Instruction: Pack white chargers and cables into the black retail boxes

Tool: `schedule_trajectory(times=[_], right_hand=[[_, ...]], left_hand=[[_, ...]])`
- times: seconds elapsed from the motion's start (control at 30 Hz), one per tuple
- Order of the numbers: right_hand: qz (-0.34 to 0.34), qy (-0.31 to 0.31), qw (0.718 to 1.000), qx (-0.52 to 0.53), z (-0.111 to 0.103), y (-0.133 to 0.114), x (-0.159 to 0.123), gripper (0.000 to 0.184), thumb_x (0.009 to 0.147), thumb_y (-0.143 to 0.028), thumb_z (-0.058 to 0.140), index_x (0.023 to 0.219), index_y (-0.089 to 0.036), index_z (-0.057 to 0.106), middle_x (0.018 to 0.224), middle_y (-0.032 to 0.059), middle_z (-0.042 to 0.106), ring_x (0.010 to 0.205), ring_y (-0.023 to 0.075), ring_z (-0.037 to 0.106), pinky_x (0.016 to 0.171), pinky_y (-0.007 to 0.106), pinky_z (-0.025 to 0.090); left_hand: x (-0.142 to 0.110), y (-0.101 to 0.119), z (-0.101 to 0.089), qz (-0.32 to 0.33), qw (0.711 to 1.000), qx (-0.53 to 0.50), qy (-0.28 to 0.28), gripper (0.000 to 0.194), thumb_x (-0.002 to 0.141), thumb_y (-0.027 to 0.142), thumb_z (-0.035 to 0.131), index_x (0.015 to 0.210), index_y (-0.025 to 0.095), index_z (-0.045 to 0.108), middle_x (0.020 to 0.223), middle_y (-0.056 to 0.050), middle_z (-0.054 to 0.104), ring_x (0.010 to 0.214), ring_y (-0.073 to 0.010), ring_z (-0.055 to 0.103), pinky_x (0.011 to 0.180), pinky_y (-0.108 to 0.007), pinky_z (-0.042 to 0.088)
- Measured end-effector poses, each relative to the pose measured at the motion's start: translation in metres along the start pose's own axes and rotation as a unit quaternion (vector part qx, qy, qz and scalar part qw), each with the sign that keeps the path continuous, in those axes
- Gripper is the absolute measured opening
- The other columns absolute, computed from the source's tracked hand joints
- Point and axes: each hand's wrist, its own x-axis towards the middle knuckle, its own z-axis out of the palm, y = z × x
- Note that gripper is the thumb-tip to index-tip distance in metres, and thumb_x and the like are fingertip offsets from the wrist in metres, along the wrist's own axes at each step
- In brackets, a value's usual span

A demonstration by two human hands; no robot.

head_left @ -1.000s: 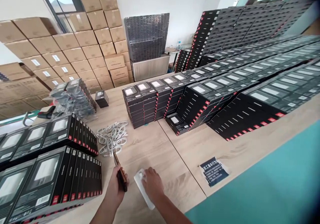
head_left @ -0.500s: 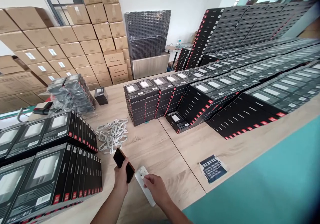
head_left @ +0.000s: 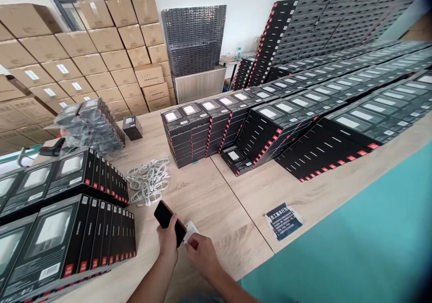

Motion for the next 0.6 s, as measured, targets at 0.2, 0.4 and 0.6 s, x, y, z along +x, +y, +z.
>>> schedule_trajectory(times=[0.2, 0.4, 0.6], right_hand=[[-0.006, 0.002, 1.000, -0.011, 0.000, 0.000, -0.003, 0.016, 0.072, -0.018, 0.056, 0.061, -0.020, 0.067, 0.058, 0.0013, 0.068, 0.055, 0.0161, 0.058, 0.053, 0.025, 0.038], [-0.014, -0.005, 0.999, -0.037, 0.003, 0.005, -0.007, 0.017, 0.071, -0.015, 0.056, 0.060, -0.019, 0.068, 0.060, 0.0025, 0.070, 0.057, 0.0167, 0.061, 0.056, 0.025, 0.040], [-0.017, -0.028, 0.996, -0.080, -0.014, 0.011, -0.006, 0.016, 0.076, -0.020, 0.056, 0.070, -0.021, 0.071, 0.071, 0.0015, 0.072, 0.068, 0.0174, 0.065, 0.065, 0.024, 0.044]], left_hand=[[-0.006, -0.004, -0.003, 0.048, 0.998, 0.033, 0.027, 0.046, 0.063, 0.050, 0.073, 0.089, 0.013, 0.062, 0.071, -0.007, 0.068, 0.068, -0.0264, 0.069, 0.061, -0.038, 0.054], [-0.016, -0.009, 0.001, 0.074, 0.994, 0.068, 0.037, 0.046, 0.066, 0.045, 0.072, 0.096, 0.013, 0.060, 0.081, -0.010, 0.070, 0.076, -0.0278, 0.070, 0.068, -0.039, 0.055], [-0.015, -0.007, 0.004, 0.086, 0.989, 0.111, 0.046, 0.049, 0.065, 0.044, 0.074, 0.100, 0.015, 0.056, 0.085, -0.010, 0.070, 0.083, -0.0287, 0.069, 0.074, -0.042, 0.054]])
